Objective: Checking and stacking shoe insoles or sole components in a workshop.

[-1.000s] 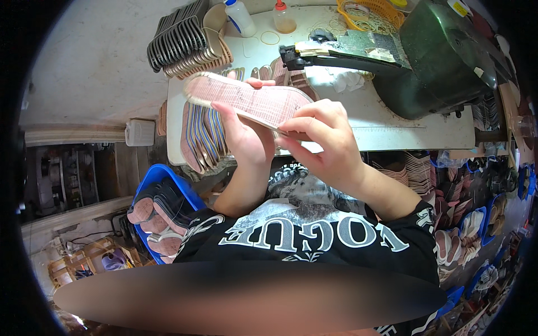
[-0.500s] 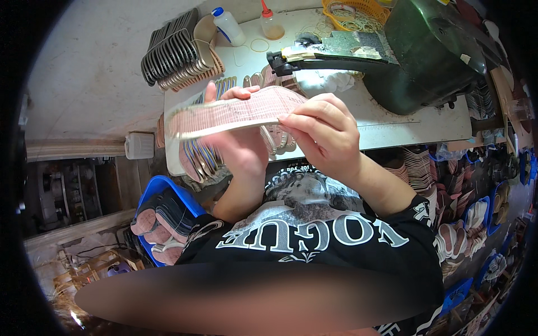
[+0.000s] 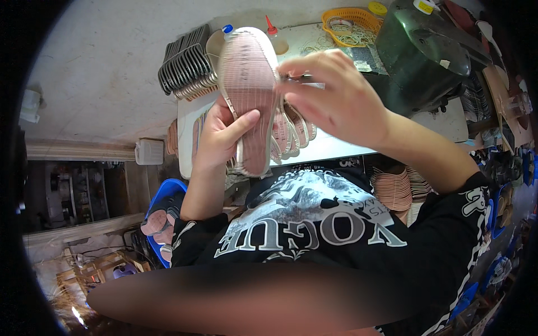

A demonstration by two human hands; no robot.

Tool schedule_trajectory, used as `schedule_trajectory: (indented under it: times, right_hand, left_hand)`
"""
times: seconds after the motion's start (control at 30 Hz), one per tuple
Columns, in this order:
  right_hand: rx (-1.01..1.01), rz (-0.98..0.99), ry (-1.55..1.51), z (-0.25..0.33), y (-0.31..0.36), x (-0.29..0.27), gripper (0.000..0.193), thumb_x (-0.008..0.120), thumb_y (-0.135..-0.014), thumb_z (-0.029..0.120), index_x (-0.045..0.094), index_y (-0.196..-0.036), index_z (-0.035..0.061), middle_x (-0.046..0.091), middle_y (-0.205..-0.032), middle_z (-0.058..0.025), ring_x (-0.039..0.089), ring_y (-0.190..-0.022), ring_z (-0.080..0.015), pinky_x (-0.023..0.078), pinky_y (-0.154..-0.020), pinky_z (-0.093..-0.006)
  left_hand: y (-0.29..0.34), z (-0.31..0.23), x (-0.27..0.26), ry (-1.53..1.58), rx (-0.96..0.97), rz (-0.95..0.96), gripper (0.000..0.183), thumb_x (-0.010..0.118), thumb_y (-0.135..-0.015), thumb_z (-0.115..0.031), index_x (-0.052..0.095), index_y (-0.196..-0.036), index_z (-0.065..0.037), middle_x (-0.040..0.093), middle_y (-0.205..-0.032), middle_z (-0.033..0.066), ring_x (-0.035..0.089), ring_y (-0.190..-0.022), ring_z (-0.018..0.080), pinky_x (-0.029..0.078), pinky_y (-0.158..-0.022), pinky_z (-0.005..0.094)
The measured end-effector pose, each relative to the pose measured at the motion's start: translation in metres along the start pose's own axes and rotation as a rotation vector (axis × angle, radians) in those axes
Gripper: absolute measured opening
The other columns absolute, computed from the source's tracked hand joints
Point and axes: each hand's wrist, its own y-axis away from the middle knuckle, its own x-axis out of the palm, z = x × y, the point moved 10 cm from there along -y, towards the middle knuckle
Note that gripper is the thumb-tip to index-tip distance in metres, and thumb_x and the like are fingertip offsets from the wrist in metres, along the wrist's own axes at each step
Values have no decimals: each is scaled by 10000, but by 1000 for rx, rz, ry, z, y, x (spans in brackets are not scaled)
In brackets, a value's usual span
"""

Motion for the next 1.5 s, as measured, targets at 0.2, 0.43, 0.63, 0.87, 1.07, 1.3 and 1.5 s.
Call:
schedule_trajectory:
  times: [0.2,0.43,0.63,0.87,1.07,1.3,1.5]
  right_hand:
    - [493,41,-362,-38,13,24,179,684,-833,167,660,-927,17,641,-744,-95,633,-647,-186,505,-614,-290]
    - [734,-57,-618,-63,50,57,157,647,-848,82,686,-974,-2,688,-773,-101,652,-645,-137,504,-602,-261]
    - [530,87,-197,-72,39,60,132,615,-845,124,681,-890,18,660,-753,-143,653,-669,-270,517,-614,-324]
    - [437,170,-95,-75,21,73,136,670,-725,142,578,-697,45,604,-668,-101,611,-625,-277,495,-592,-367]
    - [534,-69,13,-96,37,62,147,653,-707,99,528,-660,36,520,-599,-105,555,-565,-254,461,-552,-341]
    - [643,-75,-451,-98,46,67,143,648,-837,136,651,-906,10,647,-738,-122,646,-663,-239,514,-622,-333]
    - [585,131,-237,-92,46,80,130,639,-804,140,643,-834,14,632,-721,-141,627,-658,-289,515,-623,-353]
  left_hand:
    - [-1,-14,24,-73,147,-39,378,624,-878,-48,472,-1219,11,619,-1088,100,595,-1013,153,483,-875,313]
    - [-21,2,4,-120,238,-247,269,588,-921,-151,560,-1117,31,639,-984,82,605,-884,142,483,-781,283]
    - [-35,10,15,-418,282,-149,242,598,-889,-111,584,-1074,43,661,-910,115,643,-814,185,504,-725,305]
    - [-42,17,10,-662,318,-123,215,603,-864,-87,603,-1045,28,671,-853,157,668,-769,274,513,-703,332]
    - [-46,18,8,-477,405,-166,186,559,-892,-63,602,-1037,45,671,-884,135,662,-753,216,515,-698,303]
    - [-50,23,0,-295,306,-220,173,545,-892,-66,627,-997,44,674,-889,112,653,-774,183,510,-713,291]
    - [-48,26,9,-615,240,-165,183,609,-862,-73,633,-1009,34,681,-830,141,676,-754,230,518,-682,318]
